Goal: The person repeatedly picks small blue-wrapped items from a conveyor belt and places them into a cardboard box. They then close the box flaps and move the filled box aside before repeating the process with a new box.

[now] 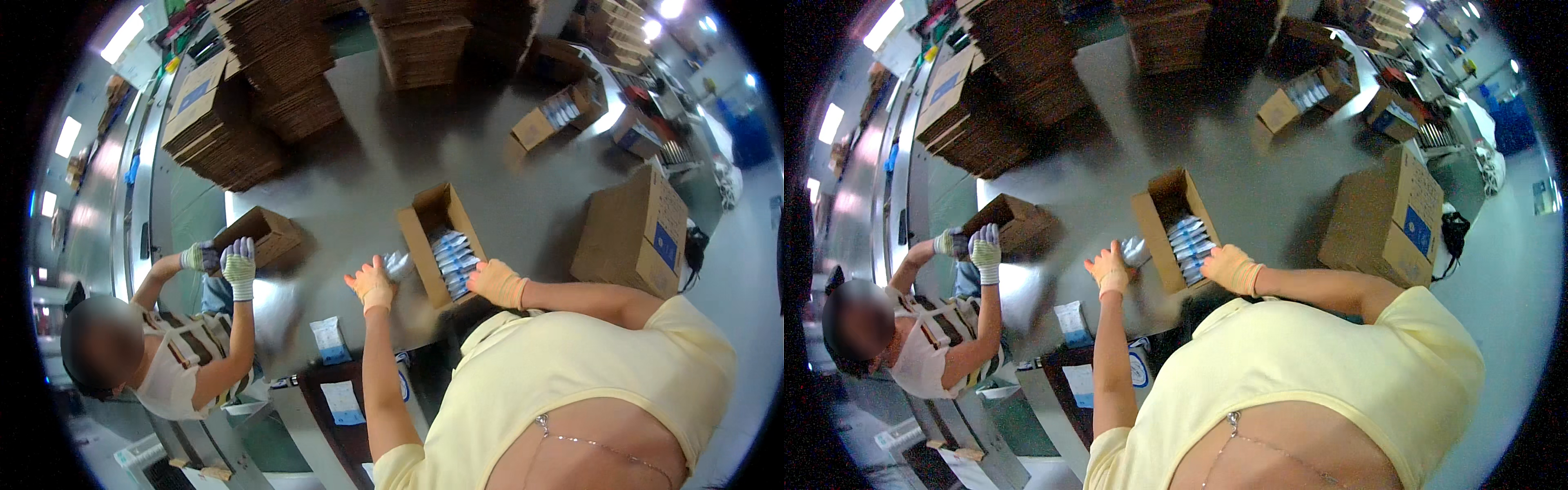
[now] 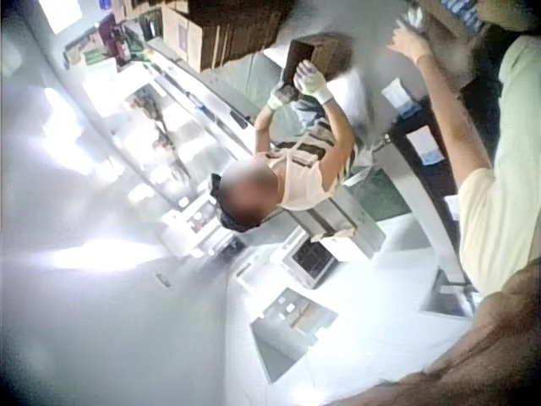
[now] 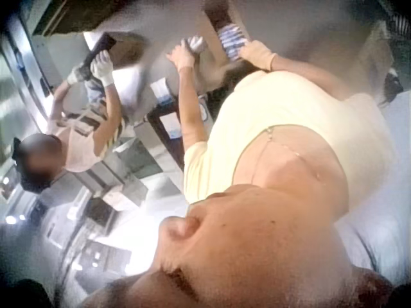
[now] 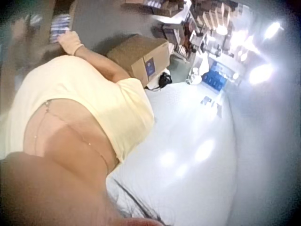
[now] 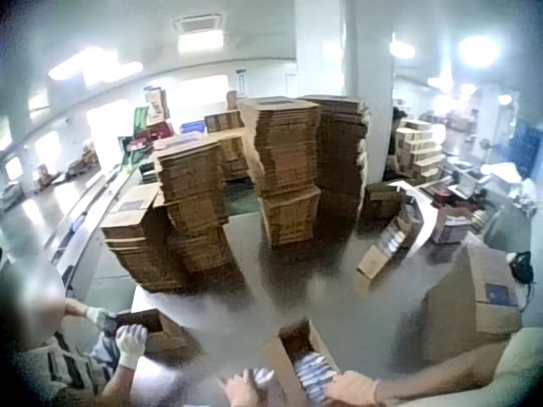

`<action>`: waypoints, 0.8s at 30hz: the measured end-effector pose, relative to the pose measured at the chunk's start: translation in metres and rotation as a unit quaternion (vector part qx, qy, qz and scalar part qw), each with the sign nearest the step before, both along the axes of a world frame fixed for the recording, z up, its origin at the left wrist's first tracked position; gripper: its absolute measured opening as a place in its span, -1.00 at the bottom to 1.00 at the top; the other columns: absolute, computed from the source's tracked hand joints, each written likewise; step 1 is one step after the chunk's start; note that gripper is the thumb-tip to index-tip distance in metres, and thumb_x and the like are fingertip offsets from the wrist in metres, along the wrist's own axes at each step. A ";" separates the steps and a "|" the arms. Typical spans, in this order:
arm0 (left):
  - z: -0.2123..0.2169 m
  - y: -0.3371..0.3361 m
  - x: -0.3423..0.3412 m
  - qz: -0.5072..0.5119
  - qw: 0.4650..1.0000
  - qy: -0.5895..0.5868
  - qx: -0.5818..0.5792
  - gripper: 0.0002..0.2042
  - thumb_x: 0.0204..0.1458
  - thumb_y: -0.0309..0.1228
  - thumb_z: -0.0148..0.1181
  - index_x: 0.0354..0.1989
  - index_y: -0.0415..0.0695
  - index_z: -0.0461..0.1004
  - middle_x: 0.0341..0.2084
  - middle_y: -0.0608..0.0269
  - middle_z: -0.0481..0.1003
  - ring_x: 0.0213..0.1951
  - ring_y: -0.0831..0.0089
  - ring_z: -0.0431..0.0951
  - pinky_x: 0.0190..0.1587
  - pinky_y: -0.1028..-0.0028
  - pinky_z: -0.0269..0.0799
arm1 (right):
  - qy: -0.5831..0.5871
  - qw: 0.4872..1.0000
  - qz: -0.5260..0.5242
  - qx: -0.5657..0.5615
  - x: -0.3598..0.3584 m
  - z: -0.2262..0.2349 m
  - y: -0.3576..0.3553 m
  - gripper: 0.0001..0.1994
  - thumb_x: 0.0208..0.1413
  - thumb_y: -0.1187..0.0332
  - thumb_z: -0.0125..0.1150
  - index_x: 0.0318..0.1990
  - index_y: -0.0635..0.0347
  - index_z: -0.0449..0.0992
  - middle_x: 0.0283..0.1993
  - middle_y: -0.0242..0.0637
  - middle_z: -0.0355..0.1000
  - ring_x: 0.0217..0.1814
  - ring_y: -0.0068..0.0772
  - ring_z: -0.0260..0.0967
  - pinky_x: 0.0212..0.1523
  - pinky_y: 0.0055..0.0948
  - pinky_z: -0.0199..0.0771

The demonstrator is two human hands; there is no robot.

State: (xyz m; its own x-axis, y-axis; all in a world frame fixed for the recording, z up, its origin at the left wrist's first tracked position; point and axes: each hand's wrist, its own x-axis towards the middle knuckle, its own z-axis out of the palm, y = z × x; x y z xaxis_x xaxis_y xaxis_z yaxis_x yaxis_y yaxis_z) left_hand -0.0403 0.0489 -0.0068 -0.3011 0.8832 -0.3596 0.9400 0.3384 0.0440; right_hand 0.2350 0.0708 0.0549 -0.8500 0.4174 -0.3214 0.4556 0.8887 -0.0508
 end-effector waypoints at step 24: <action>0.080 0.111 -0.051 -0.259 0.672 -0.521 0.459 -0.75 -0.16 -0.59 0.24 -0.22 -0.26 0.52 -0.22 0.15 0.54 -0.18 0.32 0.54 -0.11 0.37 0.49 | 0.049 0.995 0.073 0.054 -0.047 -0.013 0.073 -0.92 -0.06 0.36 0.14 -0.39 0.03 0.53 -0.34 -0.43 0.47 -0.15 -0.28 0.44 -0.28 -0.26 0.48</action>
State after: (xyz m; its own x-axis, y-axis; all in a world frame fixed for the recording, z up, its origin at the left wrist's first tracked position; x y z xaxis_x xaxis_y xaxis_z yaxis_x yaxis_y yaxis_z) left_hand -0.0911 0.1594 0.0735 0.1246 0.7670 0.6294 0.2192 -0.6399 0.7365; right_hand 0.1880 0.1436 0.0424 -0.9296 0.3138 -0.1936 0.3179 0.9481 0.0101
